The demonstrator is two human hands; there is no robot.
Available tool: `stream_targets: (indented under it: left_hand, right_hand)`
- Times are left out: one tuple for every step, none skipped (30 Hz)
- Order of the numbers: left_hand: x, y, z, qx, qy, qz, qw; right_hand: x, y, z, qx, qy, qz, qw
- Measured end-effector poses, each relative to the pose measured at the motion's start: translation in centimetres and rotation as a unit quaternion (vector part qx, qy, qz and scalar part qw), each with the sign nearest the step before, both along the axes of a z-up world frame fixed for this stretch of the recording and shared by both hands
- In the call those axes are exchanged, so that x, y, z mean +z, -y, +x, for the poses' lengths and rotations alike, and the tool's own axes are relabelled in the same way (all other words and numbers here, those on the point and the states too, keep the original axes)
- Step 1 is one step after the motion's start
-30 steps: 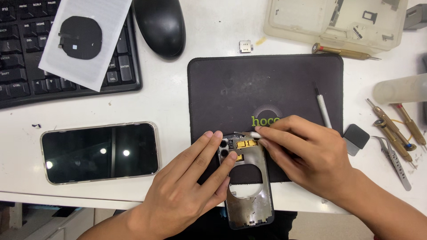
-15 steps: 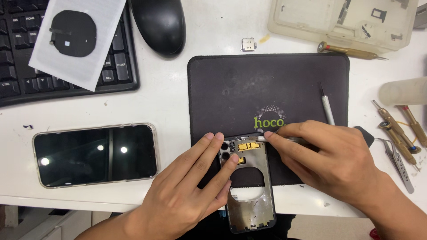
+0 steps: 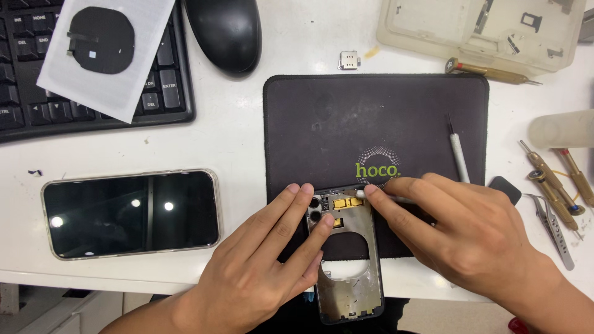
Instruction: The person uses a precision screwdriver to remove small screws from the back housing of a disassembled smartphone. They then use their fingers to peel off a thin adhesive strip from the camera module area and place it on the desk. The person continues to remove additional screws from the housing.
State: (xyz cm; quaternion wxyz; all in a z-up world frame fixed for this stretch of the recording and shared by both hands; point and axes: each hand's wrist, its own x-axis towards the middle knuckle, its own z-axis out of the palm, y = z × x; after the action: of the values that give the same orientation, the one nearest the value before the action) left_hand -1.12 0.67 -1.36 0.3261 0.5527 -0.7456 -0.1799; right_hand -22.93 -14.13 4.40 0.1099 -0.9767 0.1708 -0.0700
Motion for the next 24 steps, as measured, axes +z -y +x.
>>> stream_targets:
  left_hand:
    - [-0.01,-0.02,0.01,0.001,0.0,-0.001,1.0]
    - [-0.01,-0.04,0.0,0.002,0.0,-0.002,1.0]
    - [0.0,-0.05,0.01,0.003,0.0,-0.003,1.0]
    - [0.01,-0.07,0.04,0.001,-0.002,-0.002,1.0]
    - [0.0,-0.04,0.04,0.0,-0.004,-0.002,1.0]
    - [0.0,-0.02,0.06,-0.001,-0.006,-0.001,1.0]
    - [0.0,-0.03,0.1,-0.005,-0.007,-0.002,1.0]
    - [-0.02,-0.02,0.16,-0.008,-0.009,-0.003,1.0]
    - [-0.02,-0.03,0.23,-0.01,-0.01,-0.004,1.0]
    - [-0.02,-0.05,0.25,-0.008,-0.012,-0.004,1.0]
    - [-0.02,-0.05,0.28,-0.008,-0.014,-0.004,1.0]
    - [-0.02,-0.07,0.35,-0.007,-0.017,-0.004,1.0]
    - [-0.03,-0.06,0.38,-0.008,-0.016,-0.006,1.0]
    - [-0.04,-0.06,0.44,-0.009,-0.015,-0.007,1.0]
    - [-0.04,-0.12,0.51,-0.009,-0.015,-0.008,1.0]
    - [-0.09,-0.11,0.44,-0.008,-0.018,-0.006,1.0]
    - [-0.13,-0.02,0.39,-0.01,-0.021,-0.006,1.0]
    - [-0.16,0.06,0.36,-0.011,-0.025,-0.005,1.0]
    - [-0.16,0.12,0.32,-0.009,-0.02,-0.009,1.0]
    - [-0.11,0.11,0.35,-0.006,-0.016,-0.013,1.0]
    - [-0.08,0.11,0.36,-0.003,-0.011,-0.017,1.0]
    - [-0.05,0.11,0.32,-0.005,-0.011,-0.015,1.0]
    - [0.0,0.1,0.36,-0.007,-0.01,-0.014,1.0]
    - [0.01,0.12,0.38,-0.009,-0.009,-0.013,1.0]
  right_hand:
    - [0.09,0.04,0.04,-0.002,-0.009,0.01,1.0]
    - [0.14,0.13,0.12,-0.005,-0.018,0.021,1.0]
    - [0.17,0.17,0.23,-0.007,-0.027,0.031,0.999]
    - [0.18,0.12,0.38,-0.004,-0.024,0.029,0.999]
    - [0.15,0.1,0.53,-0.002,-0.02,0.026,0.999]
    - [0.12,0.05,0.67,0.001,-0.016,0.023,1.0]
    - [0.1,-0.11,0.75,-0.004,-0.017,0.026,1.0]
    - [0.07,-0.33,0.81,-0.009,-0.018,0.029,0.999]
    - [0.04,-0.43,0.85,-0.013,-0.019,0.032,0.999]
    - [0.08,-0.38,0.77,-0.013,-0.022,0.031,0.999]
    - [0.18,-0.38,0.63,-0.014,-0.025,0.03,0.999]
    - [0.23,-0.35,0.51,-0.015,-0.028,0.029,0.999]
    - [0.29,-0.25,0.4,-0.018,-0.031,0.031,0.999]
    - [0.35,-0.24,0.31,-0.021,-0.033,0.033,0.999]
    - [0.32,-0.24,0.26,-0.024,-0.036,0.036,0.998]
    - [0.18,-0.19,0.27,-0.022,-0.034,0.037,0.998]
    - [0.09,-0.2,0.23,-0.022,-0.033,0.037,0.999]
    - [0.09,-0.16,0.16,-0.021,-0.031,0.038,0.999]
    - [0.08,-0.17,0.13,-0.017,-0.032,0.029,0.999]
    - [0.06,-0.17,0.14,-0.013,-0.033,0.02,0.999]
    - [0.11,-0.13,0.14,-0.009,-0.034,0.011,0.999]
    - [0.19,-0.09,0.15,-0.008,-0.037,0.01,0.999]
    - [0.26,-0.03,0.21,-0.007,-0.038,0.008,0.999]
    - [0.34,-0.01,0.29,-0.005,-0.04,0.006,0.999]
